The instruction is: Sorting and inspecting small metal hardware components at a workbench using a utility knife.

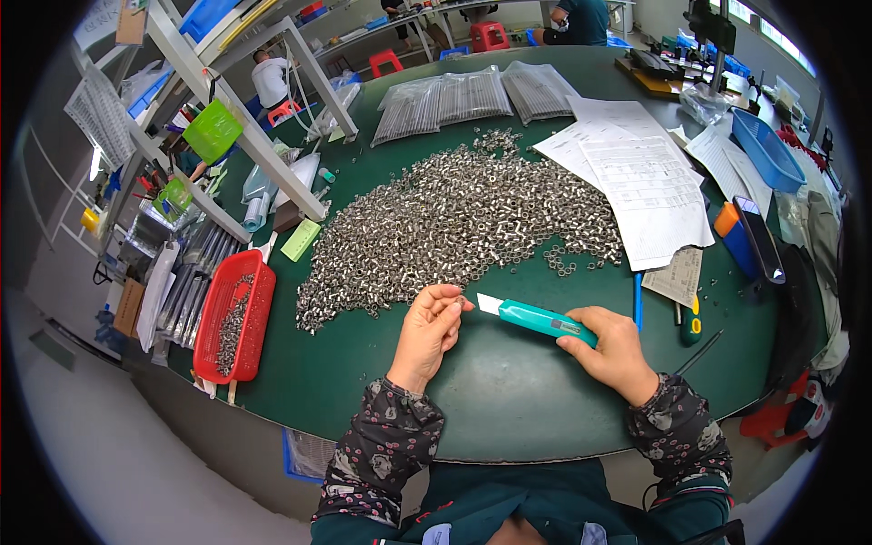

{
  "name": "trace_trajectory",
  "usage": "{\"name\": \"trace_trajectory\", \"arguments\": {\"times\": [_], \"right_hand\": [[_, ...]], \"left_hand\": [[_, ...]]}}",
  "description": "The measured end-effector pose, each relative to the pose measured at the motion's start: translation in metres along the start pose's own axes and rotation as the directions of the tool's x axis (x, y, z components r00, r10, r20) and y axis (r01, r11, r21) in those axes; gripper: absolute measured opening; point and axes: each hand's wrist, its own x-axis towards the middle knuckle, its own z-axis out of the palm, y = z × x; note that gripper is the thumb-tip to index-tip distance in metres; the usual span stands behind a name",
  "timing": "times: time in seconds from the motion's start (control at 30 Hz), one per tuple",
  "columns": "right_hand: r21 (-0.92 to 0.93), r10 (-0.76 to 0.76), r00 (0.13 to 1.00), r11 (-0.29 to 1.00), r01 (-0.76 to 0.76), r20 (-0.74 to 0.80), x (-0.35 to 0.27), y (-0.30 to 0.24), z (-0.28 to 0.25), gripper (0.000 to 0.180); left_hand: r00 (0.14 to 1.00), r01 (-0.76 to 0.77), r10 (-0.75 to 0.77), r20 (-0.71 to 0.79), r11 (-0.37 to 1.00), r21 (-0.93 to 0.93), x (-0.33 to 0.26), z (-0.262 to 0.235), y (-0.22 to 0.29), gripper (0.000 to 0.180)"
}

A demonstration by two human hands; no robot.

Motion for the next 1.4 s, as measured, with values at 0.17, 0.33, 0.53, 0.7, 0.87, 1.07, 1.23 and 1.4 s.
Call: {"name": "trace_trajectory", "arguments": {"times": [0.17, 0.33, 0.53, 0.7, 0.87, 1.07, 1.23, 1.4], "right_hand": [[0.089, 0.101, 0.989, 0.99, -0.112, 0.111, 0.001, -0.003, -0.002, 0.026], [0.085, 0.095, 0.986, 0.991, -0.108, 0.134, 0.0, -0.002, -0.001, 0.027], [0.085, 0.121, 0.977, 0.987, -0.137, 0.176, 0.001, -0.005, -0.003, 0.028], [0.101, 0.105, 0.977, 0.987, -0.125, 0.183, 0.0, -0.004, -0.003, 0.028], [0.118, 0.127, 0.966, 0.981, -0.157, 0.226, 0.0, -0.005, -0.004, 0.029], [0.195, 0.168, 0.945, 0.954, -0.228, 0.282, 0.001, -0.003, -0.003, 0.028], [0.165, 0.234, 0.917, 0.94, -0.298, 0.323, 0.002, -0.004, -0.008, 0.027], [-0.088, -0.042, 0.996, 0.995, 0.049, 0.076, 0.002, -0.015, -0.011, 0.024]], "left_hand": [[1.0, 0.023, -0.024, 0.015, 0.999, 0.036, -0.001, 0.0, 0.0, 0.011], [0.999, 0.039, -0.039, 0.009, 0.999, 0.028, -0.002, 0.0, 0.0, 0.013], [0.999, 0.048, -0.048, 0.008, 0.999, 0.008, -0.002, 0.001, 0.0, 0.016], [0.997, 0.06, -0.057, 0.047, 0.996, -0.068, -0.002, 0.001, 0.0, 0.013], [0.994, 0.08, -0.072, 0.077, 0.991, -0.105, -0.002, -0.003, -0.002, 0.01], [0.996, 0.051, -0.046, 0.074, 0.997, -0.059, -0.002, -0.003, -0.003, 0.01], [0.998, 0.021, -0.025, 0.065, 0.998, 0.066, -0.004, -0.004, -0.003, 0.008], [0.993, 0.104, -0.107, 0.05, 0.993, 0.057, -0.003, -0.004, 0.0, 0.007]]}}
